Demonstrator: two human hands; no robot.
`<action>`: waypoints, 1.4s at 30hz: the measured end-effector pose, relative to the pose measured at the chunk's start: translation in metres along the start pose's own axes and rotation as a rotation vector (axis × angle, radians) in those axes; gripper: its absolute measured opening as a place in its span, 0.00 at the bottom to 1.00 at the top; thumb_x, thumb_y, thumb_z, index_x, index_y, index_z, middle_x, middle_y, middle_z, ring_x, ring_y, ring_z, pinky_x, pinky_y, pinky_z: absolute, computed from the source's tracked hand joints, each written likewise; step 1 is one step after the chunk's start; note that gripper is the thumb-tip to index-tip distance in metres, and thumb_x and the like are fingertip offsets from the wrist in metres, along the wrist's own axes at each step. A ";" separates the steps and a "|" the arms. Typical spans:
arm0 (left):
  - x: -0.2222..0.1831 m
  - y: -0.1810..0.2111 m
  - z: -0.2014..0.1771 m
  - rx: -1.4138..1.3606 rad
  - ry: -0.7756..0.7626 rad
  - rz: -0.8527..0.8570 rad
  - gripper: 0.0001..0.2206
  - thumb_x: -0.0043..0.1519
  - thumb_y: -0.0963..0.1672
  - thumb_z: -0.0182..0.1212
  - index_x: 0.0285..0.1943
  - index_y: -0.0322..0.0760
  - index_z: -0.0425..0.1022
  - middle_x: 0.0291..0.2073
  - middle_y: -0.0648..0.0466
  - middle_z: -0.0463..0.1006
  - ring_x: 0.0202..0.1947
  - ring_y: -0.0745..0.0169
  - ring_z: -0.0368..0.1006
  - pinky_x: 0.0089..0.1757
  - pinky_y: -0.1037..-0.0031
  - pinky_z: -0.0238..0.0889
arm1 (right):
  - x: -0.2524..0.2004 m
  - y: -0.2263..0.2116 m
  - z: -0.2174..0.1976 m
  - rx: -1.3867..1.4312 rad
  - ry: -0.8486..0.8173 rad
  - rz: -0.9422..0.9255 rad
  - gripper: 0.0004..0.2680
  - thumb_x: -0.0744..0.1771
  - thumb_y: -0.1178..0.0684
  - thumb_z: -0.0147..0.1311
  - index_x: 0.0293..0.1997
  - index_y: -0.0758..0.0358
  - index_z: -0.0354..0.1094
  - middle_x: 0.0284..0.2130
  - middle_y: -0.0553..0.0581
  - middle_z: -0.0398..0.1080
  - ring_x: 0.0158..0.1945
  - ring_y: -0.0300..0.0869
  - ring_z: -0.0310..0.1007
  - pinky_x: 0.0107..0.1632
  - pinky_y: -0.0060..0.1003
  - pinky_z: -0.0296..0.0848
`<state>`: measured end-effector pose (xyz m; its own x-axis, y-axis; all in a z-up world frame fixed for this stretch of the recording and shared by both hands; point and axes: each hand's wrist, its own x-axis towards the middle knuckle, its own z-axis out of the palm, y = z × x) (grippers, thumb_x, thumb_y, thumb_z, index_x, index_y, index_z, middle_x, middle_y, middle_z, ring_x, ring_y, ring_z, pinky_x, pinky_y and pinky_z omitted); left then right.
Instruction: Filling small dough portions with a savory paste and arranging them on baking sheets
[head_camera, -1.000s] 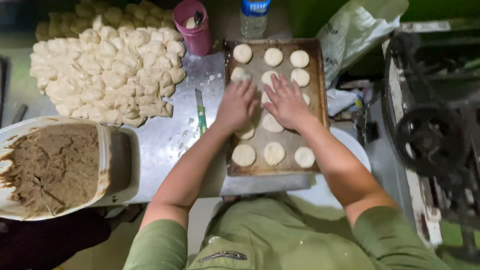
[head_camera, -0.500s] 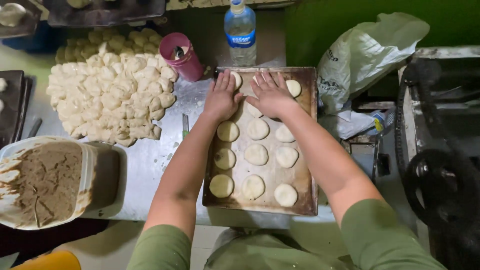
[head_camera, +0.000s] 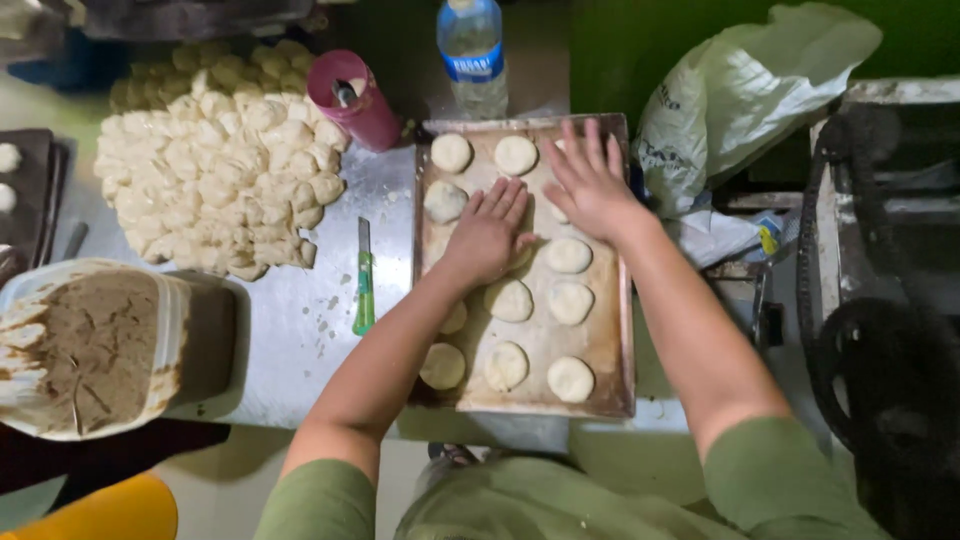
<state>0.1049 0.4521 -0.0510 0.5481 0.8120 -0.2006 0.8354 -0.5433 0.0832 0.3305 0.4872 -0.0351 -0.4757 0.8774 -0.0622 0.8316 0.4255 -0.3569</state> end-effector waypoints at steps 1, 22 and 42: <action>-0.005 0.000 -0.008 0.003 0.009 -0.005 0.36 0.70 0.60 0.38 0.82 0.38 0.47 0.80 0.46 0.45 0.80 0.45 0.39 0.70 0.48 0.39 | -0.013 -0.004 0.008 -0.006 0.005 -0.007 0.26 0.74 0.38 0.32 0.81 0.60 0.34 0.78 0.65 0.23 0.78 0.66 0.18 0.74 0.72 0.29; -0.119 -0.106 -0.010 -0.540 0.361 -0.089 0.40 0.67 0.56 0.57 0.82 0.34 0.45 0.80 0.39 0.40 0.80 0.37 0.32 0.71 0.47 0.33 | -0.104 -0.107 0.063 -0.175 -0.066 0.222 0.30 0.70 0.28 0.32 0.81 0.51 0.37 0.78 0.68 0.35 0.79 0.69 0.27 0.74 0.70 0.30; -0.064 -0.209 -0.115 -1.437 0.748 -0.473 0.59 0.47 0.47 0.79 0.82 0.47 0.32 0.68 0.44 0.66 0.67 0.43 0.65 0.63 0.54 0.63 | -0.187 -0.206 0.104 0.061 0.370 0.747 0.34 0.66 0.27 0.26 0.79 0.55 0.25 0.78 0.63 0.21 0.80 0.60 0.12 0.73 0.57 0.23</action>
<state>-0.0997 0.5379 0.0565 -0.1974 0.9799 -0.0282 0.0478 0.0384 0.9981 0.2184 0.2121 -0.0463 0.3287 0.9444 0.0035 0.8685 -0.3008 -0.3940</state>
